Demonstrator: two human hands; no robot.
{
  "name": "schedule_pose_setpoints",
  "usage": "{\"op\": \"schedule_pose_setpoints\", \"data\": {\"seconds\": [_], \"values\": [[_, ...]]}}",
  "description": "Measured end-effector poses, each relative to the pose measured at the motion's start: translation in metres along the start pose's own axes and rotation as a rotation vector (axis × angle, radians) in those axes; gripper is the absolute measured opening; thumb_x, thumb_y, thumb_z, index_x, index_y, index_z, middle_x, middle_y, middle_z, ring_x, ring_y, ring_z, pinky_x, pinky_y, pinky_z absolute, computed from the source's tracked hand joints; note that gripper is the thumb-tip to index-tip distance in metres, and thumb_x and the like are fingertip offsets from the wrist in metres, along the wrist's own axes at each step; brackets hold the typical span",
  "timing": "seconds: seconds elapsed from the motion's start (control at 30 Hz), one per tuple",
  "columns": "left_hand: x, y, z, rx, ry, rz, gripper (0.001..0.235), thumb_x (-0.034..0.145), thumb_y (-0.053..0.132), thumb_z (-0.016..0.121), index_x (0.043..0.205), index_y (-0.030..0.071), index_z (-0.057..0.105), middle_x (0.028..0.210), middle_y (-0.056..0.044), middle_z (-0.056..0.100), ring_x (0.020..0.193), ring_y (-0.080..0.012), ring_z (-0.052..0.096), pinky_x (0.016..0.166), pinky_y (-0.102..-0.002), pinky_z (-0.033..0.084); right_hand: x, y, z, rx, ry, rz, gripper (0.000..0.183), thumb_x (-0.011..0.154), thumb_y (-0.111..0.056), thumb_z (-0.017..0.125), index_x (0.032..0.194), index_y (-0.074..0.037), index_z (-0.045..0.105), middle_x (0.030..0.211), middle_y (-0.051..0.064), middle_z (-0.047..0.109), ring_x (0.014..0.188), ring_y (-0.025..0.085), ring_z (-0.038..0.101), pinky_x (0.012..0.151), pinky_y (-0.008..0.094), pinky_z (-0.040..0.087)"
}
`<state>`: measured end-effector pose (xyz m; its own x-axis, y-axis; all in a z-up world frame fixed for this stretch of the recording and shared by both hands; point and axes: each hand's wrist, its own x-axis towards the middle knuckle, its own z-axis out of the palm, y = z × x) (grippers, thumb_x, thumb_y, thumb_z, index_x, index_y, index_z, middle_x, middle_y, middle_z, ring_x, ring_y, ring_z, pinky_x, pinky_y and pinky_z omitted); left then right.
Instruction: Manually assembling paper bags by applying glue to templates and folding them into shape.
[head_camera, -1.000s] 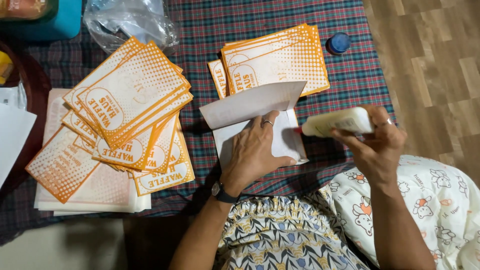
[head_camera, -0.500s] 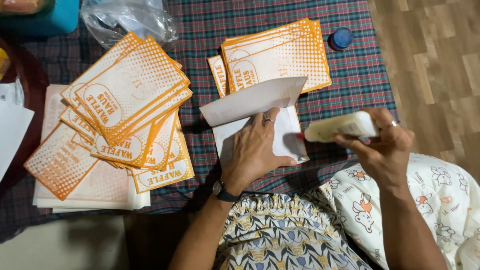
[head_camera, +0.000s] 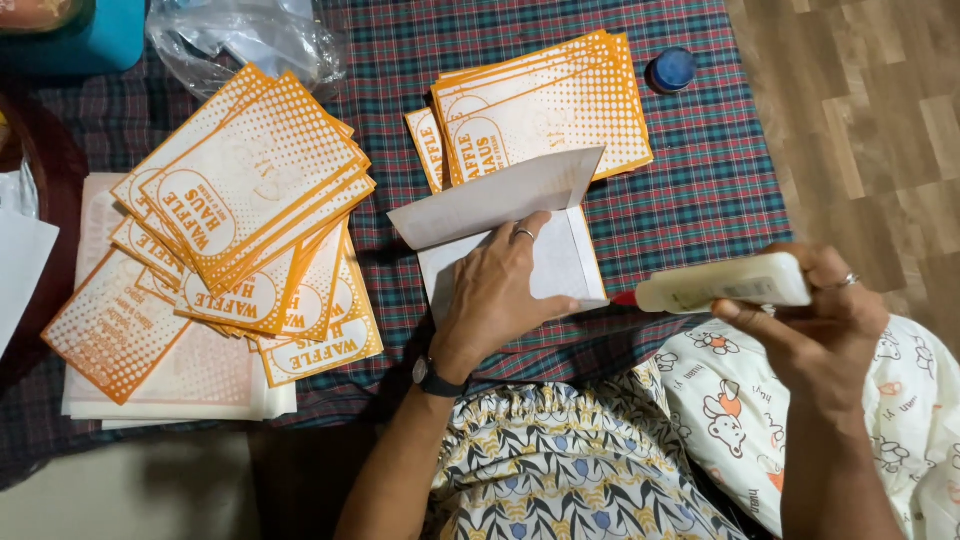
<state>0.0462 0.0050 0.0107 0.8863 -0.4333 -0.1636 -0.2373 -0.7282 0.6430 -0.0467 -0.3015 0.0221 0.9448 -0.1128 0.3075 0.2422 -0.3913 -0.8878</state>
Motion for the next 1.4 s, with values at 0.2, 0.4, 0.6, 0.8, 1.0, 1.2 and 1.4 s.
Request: {"op": "schedule_pose_setpoints", "data": {"seconds": [0.2,0.4,0.6,0.8,1.0,1.2,1.4], "values": [[0.002,-0.001,0.005,0.032,0.028,-0.016,0.099,0.071,0.046,0.092,0.152,0.018,0.042,0.131,-0.015,0.061,0.108,-0.0443,0.064,0.082,-0.057,0.051,0.0,0.004,0.014,-0.09,-0.075,-0.095,0.032,0.069,-0.003,0.088,0.076,0.004,0.057,0.116,0.023,0.067,0.097,0.027,0.07,0.073,0.028,0.063],[0.005,-0.007,0.0,-0.013,-0.036,0.003,0.097,0.073,0.038,0.091,0.153,0.016,0.04,0.119,-0.012,0.064,0.1,-0.0426,0.067,0.081,-0.056,0.051,-0.01,0.009,0.036,0.071,-0.063,-0.03,0.039,0.069,-0.003,0.089,0.103,0.0,0.069,0.119,0.015,0.068,0.102,0.021,0.069,0.086,0.025,0.067],[0.009,-0.021,-0.029,-0.287,-0.14,0.144,0.054,0.096,0.023,0.062,0.144,-0.001,0.053,0.094,-0.02,0.069,0.094,-0.048,0.071,0.081,-0.062,0.053,-0.008,-0.012,0.087,0.07,-0.091,-0.077,0.048,0.064,0.009,0.087,0.108,0.007,0.069,0.087,0.026,0.073,0.08,0.035,0.076,0.073,0.045,0.06],[0.009,-0.022,-0.045,-0.551,-0.252,0.117,0.059,0.104,0.032,0.049,0.147,-0.009,0.049,0.09,-0.021,0.073,0.074,-0.0273,0.076,0.066,-0.041,0.062,-0.012,-0.007,0.132,0.189,-0.147,-0.2,0.048,0.062,0.009,0.089,0.105,0.009,0.068,0.082,0.026,0.074,0.072,0.037,0.078,0.062,0.048,0.061],[0.01,-0.032,-0.042,-0.653,-0.293,0.054,0.064,0.105,0.04,0.044,0.147,-0.007,0.05,0.097,-0.022,0.071,0.081,-0.0268,0.076,0.071,-0.039,0.065,-0.02,-0.011,0.164,0.206,-0.198,-0.2,0.047,0.063,0.0,0.093,0.104,0.006,0.069,0.086,0.022,0.079,0.075,0.036,0.08,0.061,0.045,0.061],[0.0,-0.029,-0.033,-0.519,-0.097,0.212,0.044,0.104,0.028,0.052,0.134,-0.003,0.061,0.094,-0.028,0.072,0.086,-0.0437,0.074,0.074,-0.052,0.061,0.001,0.013,0.101,0.203,-0.015,-0.013,0.057,0.064,-0.001,0.094,0.112,0.008,0.066,0.096,0.022,0.072,0.086,0.029,0.073,0.08,0.041,0.058],[-0.05,-0.014,0.021,-0.323,0.366,0.423,0.016,0.091,0.013,0.076,0.101,0.001,0.075,0.111,-0.021,0.077,0.057,-0.0169,0.058,0.047,-0.029,0.047,0.037,0.001,0.022,0.179,0.097,0.421,0.039,0.089,-0.014,0.078,0.12,-0.006,0.057,0.097,-0.003,0.057,0.079,0.005,0.057,0.06,0.014,0.05]]}}
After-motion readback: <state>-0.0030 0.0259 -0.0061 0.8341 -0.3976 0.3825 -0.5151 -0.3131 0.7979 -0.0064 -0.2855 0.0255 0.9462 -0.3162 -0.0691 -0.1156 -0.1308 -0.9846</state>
